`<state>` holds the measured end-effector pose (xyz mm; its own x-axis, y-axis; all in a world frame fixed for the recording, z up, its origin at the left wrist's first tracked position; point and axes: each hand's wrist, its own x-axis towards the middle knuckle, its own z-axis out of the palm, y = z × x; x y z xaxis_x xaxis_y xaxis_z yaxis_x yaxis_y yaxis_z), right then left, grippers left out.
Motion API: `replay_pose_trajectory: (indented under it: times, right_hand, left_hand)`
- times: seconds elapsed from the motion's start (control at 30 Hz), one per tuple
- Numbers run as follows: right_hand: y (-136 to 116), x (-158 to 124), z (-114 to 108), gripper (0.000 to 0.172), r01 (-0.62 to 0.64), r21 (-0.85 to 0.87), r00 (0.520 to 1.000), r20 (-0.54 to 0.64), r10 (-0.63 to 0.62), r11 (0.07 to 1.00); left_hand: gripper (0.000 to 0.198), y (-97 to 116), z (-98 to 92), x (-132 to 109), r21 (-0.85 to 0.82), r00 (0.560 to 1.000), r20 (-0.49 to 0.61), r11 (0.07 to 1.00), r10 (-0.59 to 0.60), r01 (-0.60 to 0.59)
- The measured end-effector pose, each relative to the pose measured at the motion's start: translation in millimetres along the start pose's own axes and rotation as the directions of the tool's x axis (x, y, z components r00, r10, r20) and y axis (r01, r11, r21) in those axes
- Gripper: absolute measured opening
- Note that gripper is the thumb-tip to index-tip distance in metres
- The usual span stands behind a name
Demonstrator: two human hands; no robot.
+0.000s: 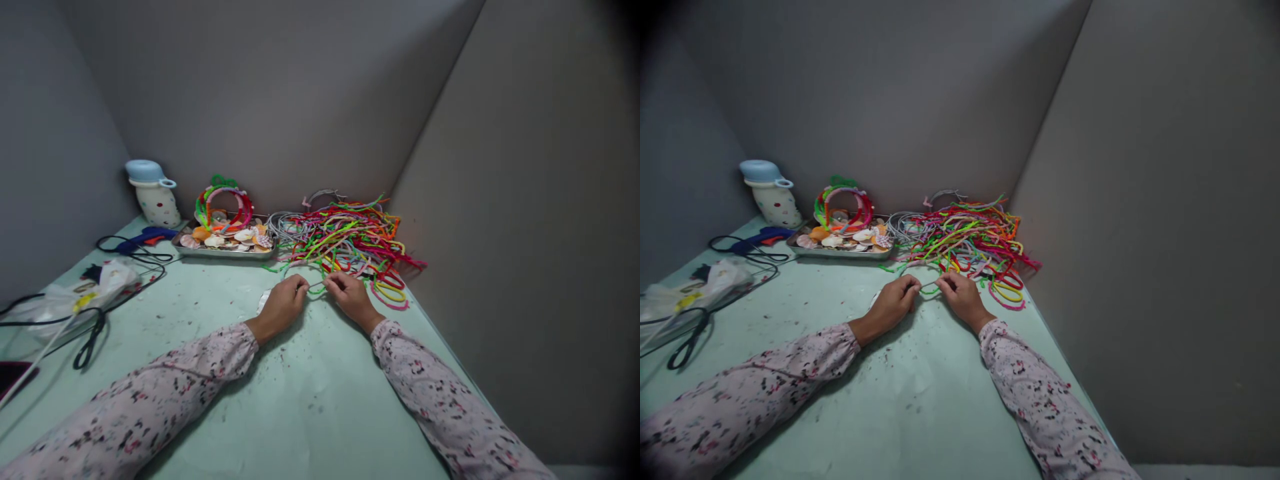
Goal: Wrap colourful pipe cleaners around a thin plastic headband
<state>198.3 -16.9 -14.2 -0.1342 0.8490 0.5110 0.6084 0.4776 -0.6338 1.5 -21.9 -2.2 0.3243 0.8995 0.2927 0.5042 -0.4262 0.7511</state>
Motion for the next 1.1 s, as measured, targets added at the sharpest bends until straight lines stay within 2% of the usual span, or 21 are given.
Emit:
replay_pose_trajectory:
  times: [0.3, 0.53, 0.7, 1.1]
  right_hand:
    - [-0.7, -0.2, -0.3, 0.024, -0.010, 0.015, 1.000, 0.016, 0.010, 1.000]
    - [-3.1, -0.5, -0.8, 0.025, -0.003, -0.015, 0.997, 0.072, 0.004, 1.000]
    - [-5.7, 0.6, -1.8, 0.019, 0.084, -0.010, 0.994, 0.074, -0.083, 0.996]
    - [-9.1, 0.3, -4.0, 0.015, 0.154, -0.024, 0.988, -0.002, -0.154, 0.988]
  left_hand:
    - [0.017, 0.2, 0.4, 0.8, 0.002, 0.996, -0.082, 1.000, 0.023, -0.023]
    - [0.015, -1.8, 0.4, 2.5, -0.064, 0.989, -0.146, 0.998, -0.009, 0.000]
    - [0.014, -2.5, 0.9, 2.3, -0.122, 0.987, -0.154, 0.992, -0.035, 0.016]
    - [0.015, -1.7, 0.6, 4.5, -0.265, 0.974, -0.180, 0.960, -0.138, 0.087]
